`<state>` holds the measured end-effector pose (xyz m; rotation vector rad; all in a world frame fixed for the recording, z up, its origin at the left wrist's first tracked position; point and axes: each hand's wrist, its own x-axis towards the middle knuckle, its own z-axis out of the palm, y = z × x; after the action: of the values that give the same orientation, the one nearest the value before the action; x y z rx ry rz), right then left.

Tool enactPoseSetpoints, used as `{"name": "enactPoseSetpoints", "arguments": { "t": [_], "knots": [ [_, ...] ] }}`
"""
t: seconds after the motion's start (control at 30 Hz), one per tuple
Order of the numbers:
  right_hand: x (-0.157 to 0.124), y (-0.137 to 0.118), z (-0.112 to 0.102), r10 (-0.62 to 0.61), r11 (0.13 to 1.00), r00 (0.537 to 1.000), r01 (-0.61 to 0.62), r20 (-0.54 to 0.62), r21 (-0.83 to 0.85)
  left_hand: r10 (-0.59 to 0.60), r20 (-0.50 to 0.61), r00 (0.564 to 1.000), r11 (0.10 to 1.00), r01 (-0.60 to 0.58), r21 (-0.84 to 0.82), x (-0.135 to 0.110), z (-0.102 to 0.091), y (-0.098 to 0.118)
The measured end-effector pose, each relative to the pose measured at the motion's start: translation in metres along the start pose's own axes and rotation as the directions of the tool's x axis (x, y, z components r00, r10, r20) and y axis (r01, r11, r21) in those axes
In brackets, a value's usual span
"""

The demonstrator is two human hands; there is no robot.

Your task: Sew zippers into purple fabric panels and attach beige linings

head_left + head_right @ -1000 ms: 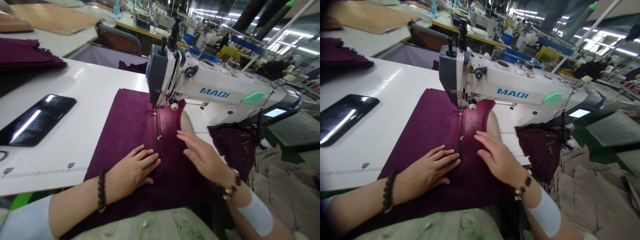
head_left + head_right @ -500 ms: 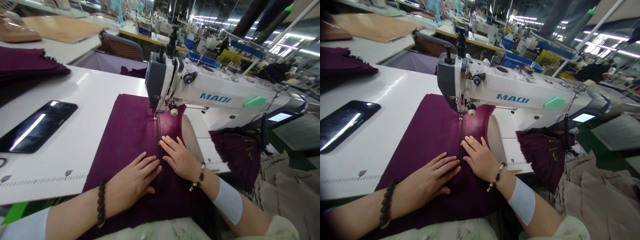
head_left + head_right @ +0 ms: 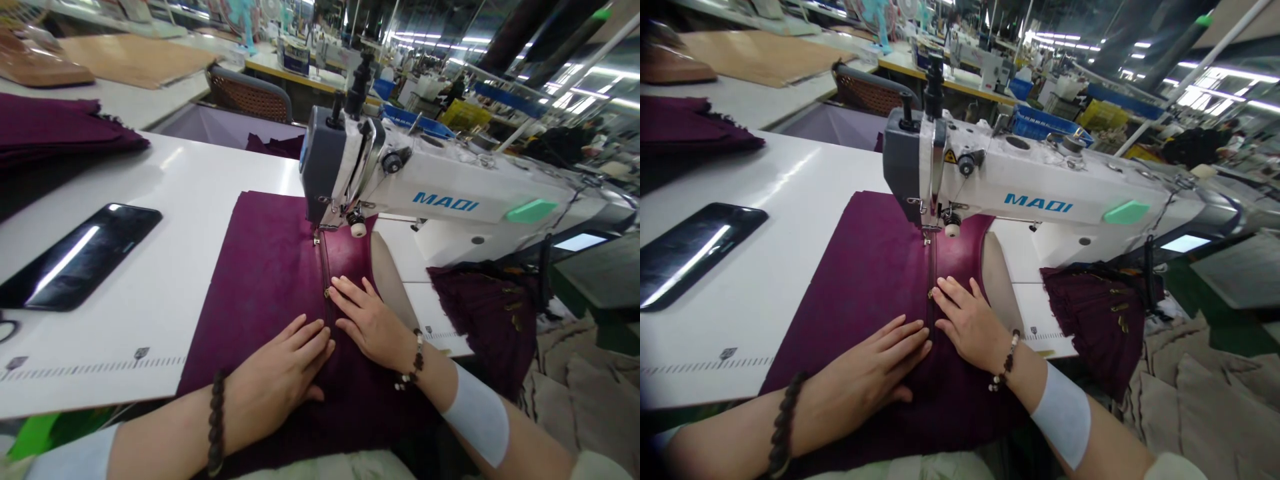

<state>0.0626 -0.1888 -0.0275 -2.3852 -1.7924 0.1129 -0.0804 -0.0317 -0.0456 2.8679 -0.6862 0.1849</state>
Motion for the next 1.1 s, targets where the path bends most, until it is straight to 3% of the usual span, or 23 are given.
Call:
{"name": "enactPoseSetpoints", "arguments": {
  "t": [0.47, 1.1],
  "knots": [
    [0.000, 0.014, -0.004, -0.035, 0.999, 0.999, 0.034, 0.023, 0.024, -0.045, -0.014, 0.999, 0.999, 0.045, 0.013, 0.012, 0.005, 0.011],
    [0.014, 0.003, -0.003, 0.046, 0.999, 0.999, -0.046, -0.009, -0.016, -0.012, -0.045, 0.999, 1.000, 0.012, -0.003, 0.006, -0.002, -0.010]
  ]
}}
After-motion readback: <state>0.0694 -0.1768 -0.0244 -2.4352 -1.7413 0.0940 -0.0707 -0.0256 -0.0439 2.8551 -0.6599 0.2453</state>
